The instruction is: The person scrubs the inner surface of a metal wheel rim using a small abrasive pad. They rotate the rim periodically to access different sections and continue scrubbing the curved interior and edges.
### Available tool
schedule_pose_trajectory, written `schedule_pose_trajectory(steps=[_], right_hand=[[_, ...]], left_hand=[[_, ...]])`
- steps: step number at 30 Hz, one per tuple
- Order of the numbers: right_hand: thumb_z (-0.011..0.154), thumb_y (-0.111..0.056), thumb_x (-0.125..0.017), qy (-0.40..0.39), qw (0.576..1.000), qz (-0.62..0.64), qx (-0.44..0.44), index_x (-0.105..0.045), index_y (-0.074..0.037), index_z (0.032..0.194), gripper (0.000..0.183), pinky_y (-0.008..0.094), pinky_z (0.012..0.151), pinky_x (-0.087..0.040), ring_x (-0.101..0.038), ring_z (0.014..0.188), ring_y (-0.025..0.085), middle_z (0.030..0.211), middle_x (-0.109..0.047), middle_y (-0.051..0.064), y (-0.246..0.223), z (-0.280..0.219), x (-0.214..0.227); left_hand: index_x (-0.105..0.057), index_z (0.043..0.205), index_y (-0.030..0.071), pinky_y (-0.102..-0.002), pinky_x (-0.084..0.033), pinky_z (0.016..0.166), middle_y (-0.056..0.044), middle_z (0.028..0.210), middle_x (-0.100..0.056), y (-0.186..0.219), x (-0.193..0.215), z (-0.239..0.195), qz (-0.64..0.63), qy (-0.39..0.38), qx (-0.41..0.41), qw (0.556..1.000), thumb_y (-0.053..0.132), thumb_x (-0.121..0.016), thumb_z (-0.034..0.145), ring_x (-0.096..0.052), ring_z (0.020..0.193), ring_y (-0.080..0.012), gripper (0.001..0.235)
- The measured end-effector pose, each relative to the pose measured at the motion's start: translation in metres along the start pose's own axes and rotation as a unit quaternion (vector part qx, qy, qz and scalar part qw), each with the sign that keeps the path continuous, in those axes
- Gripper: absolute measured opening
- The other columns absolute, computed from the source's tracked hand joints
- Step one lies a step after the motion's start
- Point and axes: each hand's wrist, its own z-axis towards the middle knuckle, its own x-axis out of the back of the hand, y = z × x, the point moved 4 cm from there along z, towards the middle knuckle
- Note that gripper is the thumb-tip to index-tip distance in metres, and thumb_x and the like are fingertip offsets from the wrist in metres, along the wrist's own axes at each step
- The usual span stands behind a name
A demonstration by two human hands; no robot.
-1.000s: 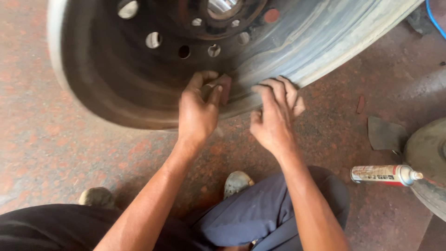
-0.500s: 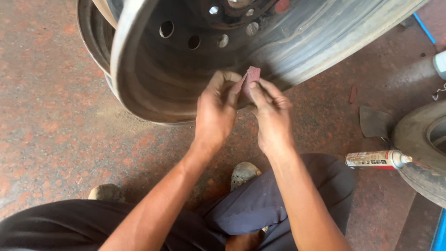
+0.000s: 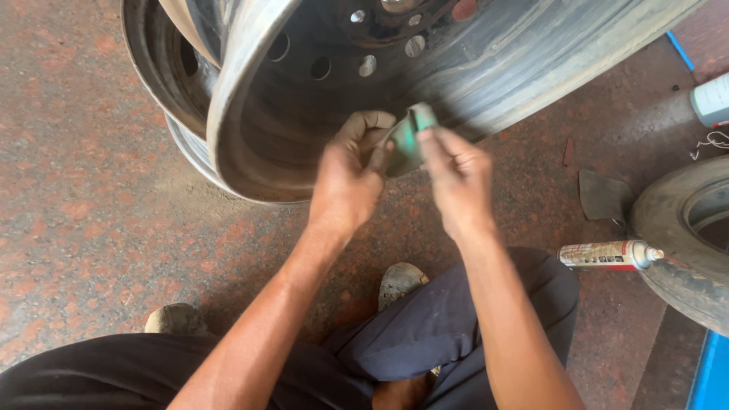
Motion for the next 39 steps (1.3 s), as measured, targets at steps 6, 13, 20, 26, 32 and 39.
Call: schedule_pose_trajectory(steps=[6,13,20,26,32,39], right_hand=[[0.101,-0.015,-0.062,0.016,0.942,0.334,-0.042,-0.07,-0.005,0.108,0.015,0.029,0.08,-0.058,-0.068,0.088,0.013,0.098,-0.073,0.004,0.01,0.004,0.004],[0.101,-0.026,-0.055,0.064,0.902,0.412,-0.109,-0.062,-0.002,0.122,0.033,0.026,0.083,-0.059,-0.067,0.097,0.016,0.111,-0.069,0.01,-0.006,-0.004,-0.003],[0.093,-0.012,-0.067,0.061,0.958,0.28,-0.023,-0.063,-0.008,0.136,0.044,0.021,0.075,-0.058,-0.071,0.098,0.018,0.117,-0.074,0.009,-0.024,0.007,0.003],[0.097,-0.001,-0.071,0.12,0.941,-0.198,0.246,-0.074,-0.004,0.117,0.021,0.029,0.077,-0.06,-0.075,0.092,0.019,0.109,-0.078,0.007,-0.033,0.031,0.026],[0.088,0.012,-0.069,0.101,0.733,-0.507,0.442,-0.073,0.002,0.13,0.044,0.034,0.086,-0.059,-0.057,0.112,0.027,0.129,-0.061,0.013,-0.01,0.033,0.01],[0.073,0.01,-0.07,0.033,0.732,-0.547,0.405,-0.066,0.009,0.131,0.058,0.044,0.09,-0.054,-0.051,0.108,0.033,0.139,-0.055,0.016,-0.024,0.018,0.0]], left_hand=[[-0.071,0.127,0.01,-0.033,-0.06,0.099,-0.013,0.126,-0.074,0.005,-0.007,-0.009,0.179,0.025,-0.117,0.977,-0.007,-0.057,0.094,-0.076,0.114,-0.0229,0.039],[-0.067,0.134,0.007,-0.038,-0.059,0.091,-0.02,0.143,-0.059,0.003,-0.014,-0.022,0.392,-0.037,-0.279,0.876,-0.015,-0.059,0.074,-0.07,0.114,-0.0347,0.064],[-0.044,0.157,0.016,-0.045,-0.06,0.084,-0.014,0.168,-0.035,-0.012,-0.027,-0.019,0.498,-0.235,-0.13,0.825,-0.01,-0.059,0.083,-0.071,0.103,-0.0355,0.079],[-0.052,0.145,0.001,-0.044,-0.033,0.122,-0.017,0.153,-0.048,-0.023,-0.017,-0.008,0.637,-0.058,-0.263,0.723,0.003,-0.059,0.089,-0.048,0.143,-0.0282,0.056],[-0.054,0.141,0.003,-0.043,-0.028,0.12,-0.012,0.155,-0.045,-0.035,-0.026,-0.004,0.687,-0.054,-0.22,0.69,0.008,-0.058,0.088,-0.041,0.144,-0.0246,0.054],[-0.049,0.146,-0.004,-0.04,-0.03,0.121,-0.019,0.157,-0.043,-0.034,-0.026,-0.009,0.713,-0.037,-0.211,0.668,0.009,-0.059,0.09,-0.042,0.144,-0.0284,0.058]])
